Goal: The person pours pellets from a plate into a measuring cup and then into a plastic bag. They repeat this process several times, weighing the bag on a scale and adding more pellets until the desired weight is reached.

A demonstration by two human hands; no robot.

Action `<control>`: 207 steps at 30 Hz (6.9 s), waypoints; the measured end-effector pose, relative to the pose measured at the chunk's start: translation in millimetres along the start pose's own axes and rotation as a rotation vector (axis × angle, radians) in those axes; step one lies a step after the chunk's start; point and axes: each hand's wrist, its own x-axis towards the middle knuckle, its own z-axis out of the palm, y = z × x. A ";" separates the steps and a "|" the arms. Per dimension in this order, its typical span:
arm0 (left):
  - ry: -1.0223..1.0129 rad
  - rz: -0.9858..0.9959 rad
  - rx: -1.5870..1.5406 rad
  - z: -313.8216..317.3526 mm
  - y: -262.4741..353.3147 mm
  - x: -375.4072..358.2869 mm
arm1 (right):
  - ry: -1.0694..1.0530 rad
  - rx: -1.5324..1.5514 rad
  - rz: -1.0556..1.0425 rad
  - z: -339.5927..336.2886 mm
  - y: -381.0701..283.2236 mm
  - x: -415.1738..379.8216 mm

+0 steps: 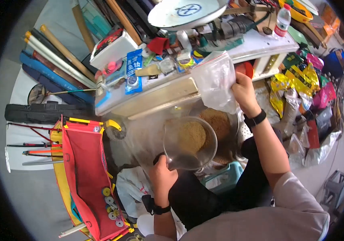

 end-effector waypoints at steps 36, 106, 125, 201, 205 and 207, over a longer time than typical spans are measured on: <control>0.003 0.090 0.067 -1.1 9.8 -3.5 | -0.045 -0.352 -0.306 10.5 -12.5 -16.3; -0.259 0.181 0.024 -14.4 8.1 8.8 | -0.860 0.083 0.270 56.8 -16.1 -44.0; -0.355 0.149 -0.104 -13.0 4.9 13.2 | -0.804 -0.019 0.275 50.9 -10.7 -51.4; -0.824 0.196 -0.397 -2.7 -22.1 58.9 | -1.068 -0.326 -0.014 38.3 18.3 -60.9; -0.780 0.201 -0.323 0.8 -21.2 60.6 | -1.084 -0.417 0.033 39.3 15.4 -61.0; -0.796 0.194 -0.330 2.4 -21.8 61.5 | -1.030 -0.500 0.077 40.7 25.5 -57.8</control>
